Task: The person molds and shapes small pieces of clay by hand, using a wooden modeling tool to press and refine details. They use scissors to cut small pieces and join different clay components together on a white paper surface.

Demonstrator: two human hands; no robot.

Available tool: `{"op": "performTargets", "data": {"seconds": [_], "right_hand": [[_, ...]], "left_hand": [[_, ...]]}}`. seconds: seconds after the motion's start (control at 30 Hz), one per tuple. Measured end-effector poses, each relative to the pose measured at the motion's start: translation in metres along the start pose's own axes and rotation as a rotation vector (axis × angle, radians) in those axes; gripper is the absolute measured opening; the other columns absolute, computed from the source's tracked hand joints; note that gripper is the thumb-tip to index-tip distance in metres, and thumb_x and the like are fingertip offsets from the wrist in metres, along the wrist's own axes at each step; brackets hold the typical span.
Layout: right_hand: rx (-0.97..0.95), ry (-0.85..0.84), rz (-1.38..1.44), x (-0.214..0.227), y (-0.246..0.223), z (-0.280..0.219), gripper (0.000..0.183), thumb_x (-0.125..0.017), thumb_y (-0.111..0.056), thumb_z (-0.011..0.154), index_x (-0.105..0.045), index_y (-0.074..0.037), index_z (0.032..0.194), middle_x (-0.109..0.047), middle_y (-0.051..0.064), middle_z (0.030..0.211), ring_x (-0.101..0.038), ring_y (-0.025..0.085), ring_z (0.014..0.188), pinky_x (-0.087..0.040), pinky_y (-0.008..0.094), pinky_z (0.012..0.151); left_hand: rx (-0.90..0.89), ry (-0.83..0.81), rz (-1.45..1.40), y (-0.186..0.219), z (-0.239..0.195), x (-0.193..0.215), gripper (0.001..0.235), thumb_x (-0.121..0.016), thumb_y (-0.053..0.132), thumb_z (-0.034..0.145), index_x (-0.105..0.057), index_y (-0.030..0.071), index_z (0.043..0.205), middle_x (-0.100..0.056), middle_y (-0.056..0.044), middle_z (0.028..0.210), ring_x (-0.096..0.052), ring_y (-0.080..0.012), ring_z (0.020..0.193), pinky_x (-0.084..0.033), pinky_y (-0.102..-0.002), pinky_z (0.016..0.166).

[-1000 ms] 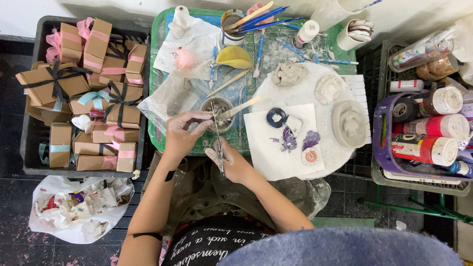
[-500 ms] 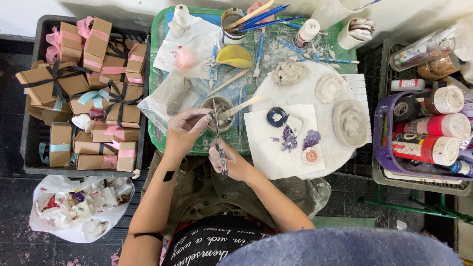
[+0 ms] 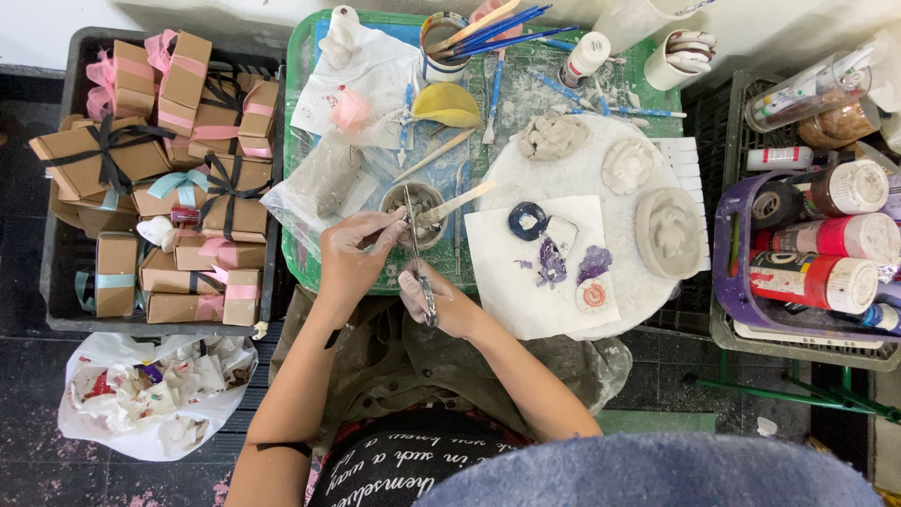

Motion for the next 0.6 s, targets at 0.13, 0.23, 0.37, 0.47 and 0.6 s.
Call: {"op": "performTargets", "data": {"seconds": [0.13,0.23,0.37,0.47,0.6], "right_hand": [[-0.027,0.047,0.014,-0.002,0.001,0.0,0.033,-0.05,-0.043,0.107,-0.042,-0.01,0.106,-0.036,-0.005,0.066,-0.035,0.007,0.055,-0.032,0.024,0.05],[-0.018,0.038,0.029,-0.005,-0.001,0.001,0.033,-0.049,-0.045,0.107,-0.043,-0.013,0.106,-0.036,-0.005,0.066,-0.036,0.008,0.055,-0.033,0.025,0.05],[-0.071,-0.058,0.154,-0.002,-0.007,-0.006,0.035,-0.046,-0.05,0.108,-0.041,-0.016,0.105,-0.033,-0.006,0.069,-0.032,0.007,0.058,-0.028,0.023,0.053],[-0.023,-0.098,0.129,-0.003,-0.009,-0.007,0.033,-0.046,-0.048,0.11,-0.041,-0.015,0.107,-0.03,-0.008,0.072,-0.028,0.006,0.061,-0.025,0.024,0.054],[0.057,-0.09,0.079,-0.006,-0.008,-0.005,0.03,-0.05,-0.043,0.112,-0.042,-0.014,0.108,-0.03,-0.007,0.073,-0.029,0.007,0.063,-0.026,0.025,0.055]], "left_hand": [[0.0,0.009,0.03,0.006,0.002,-0.001,0.02,-0.075,0.002,0.093,-0.077,0.0,0.113,-0.077,-0.01,0.096,-0.069,-0.0104,0.078,-0.055,-0.025,0.068],[0.02,0.012,0.033,0.006,0.003,-0.002,0.021,-0.075,0.003,0.093,-0.077,0.001,0.115,-0.077,-0.009,0.096,-0.071,-0.0102,0.08,-0.057,-0.025,0.07],[0.099,-0.023,-0.168,-0.001,0.004,-0.002,0.023,-0.072,0.003,0.096,-0.074,0.002,0.119,-0.076,-0.006,0.101,-0.072,-0.0087,0.088,-0.058,-0.023,0.075],[0.15,-0.034,-0.272,-0.005,0.007,-0.001,0.019,-0.071,0.002,0.096,-0.072,0.002,0.115,-0.075,-0.003,0.099,-0.073,-0.0081,0.089,-0.06,-0.023,0.077],[0.172,-0.064,-0.152,-0.004,0.006,0.001,0.013,-0.072,0.003,0.096,-0.076,0.001,0.108,-0.076,-0.003,0.091,-0.072,-0.0074,0.082,-0.057,-0.022,0.071]]}}
Point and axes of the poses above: each hand's wrist, its own z-axis towards the middle knuckle, its own x-axis out of the back of the hand, y = z × x, the point moved 3 cm from there along z, towards the middle knuckle
